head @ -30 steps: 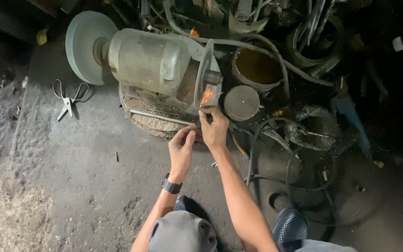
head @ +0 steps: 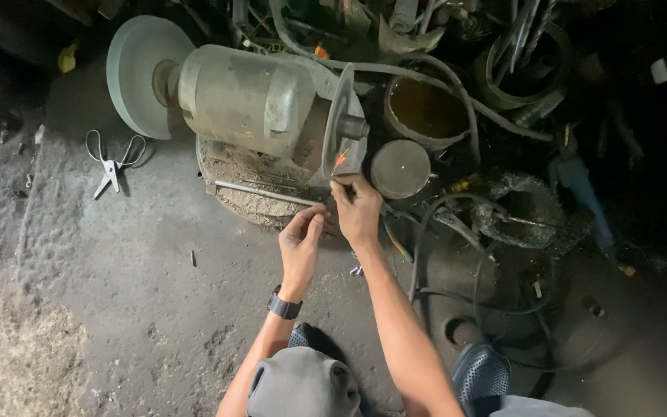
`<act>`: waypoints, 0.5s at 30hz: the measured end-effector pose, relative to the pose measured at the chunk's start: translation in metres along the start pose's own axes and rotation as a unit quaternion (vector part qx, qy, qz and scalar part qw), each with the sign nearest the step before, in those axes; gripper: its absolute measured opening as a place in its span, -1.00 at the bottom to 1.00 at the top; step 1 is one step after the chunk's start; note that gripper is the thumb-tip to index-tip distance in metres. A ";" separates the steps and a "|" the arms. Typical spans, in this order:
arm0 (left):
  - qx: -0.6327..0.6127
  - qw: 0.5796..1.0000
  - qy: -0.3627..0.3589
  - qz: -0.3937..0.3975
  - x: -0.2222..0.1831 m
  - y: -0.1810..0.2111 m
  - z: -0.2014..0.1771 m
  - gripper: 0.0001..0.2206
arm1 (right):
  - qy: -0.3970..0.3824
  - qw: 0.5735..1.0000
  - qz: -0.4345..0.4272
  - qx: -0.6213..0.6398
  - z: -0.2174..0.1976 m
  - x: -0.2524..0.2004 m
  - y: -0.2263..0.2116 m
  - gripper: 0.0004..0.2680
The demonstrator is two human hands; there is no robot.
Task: Use a bench grinder to clean or sharpen small metal pins in a workshop.
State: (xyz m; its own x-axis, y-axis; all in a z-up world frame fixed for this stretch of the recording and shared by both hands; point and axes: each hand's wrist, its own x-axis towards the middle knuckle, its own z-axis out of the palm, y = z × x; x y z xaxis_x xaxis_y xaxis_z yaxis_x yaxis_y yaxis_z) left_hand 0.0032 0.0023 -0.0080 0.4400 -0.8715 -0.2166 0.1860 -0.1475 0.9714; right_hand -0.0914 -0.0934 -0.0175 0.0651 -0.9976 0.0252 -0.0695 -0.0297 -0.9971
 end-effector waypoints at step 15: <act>-0.027 0.998 -0.036 -0.051 0.004 -0.009 0.020 -0.76 | -0.057 0.998 -0.004 0.011 -0.014 0.034 0.007 -0.96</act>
State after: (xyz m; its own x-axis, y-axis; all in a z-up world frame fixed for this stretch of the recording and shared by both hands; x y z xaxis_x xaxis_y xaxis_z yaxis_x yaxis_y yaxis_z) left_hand -0.0143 -0.0092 -0.0161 0.3532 -0.8847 -0.3043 0.2751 -0.2127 0.9376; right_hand -0.1038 -0.1287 -0.0228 0.1795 -0.9834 0.0265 -0.0468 -0.0354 -0.9983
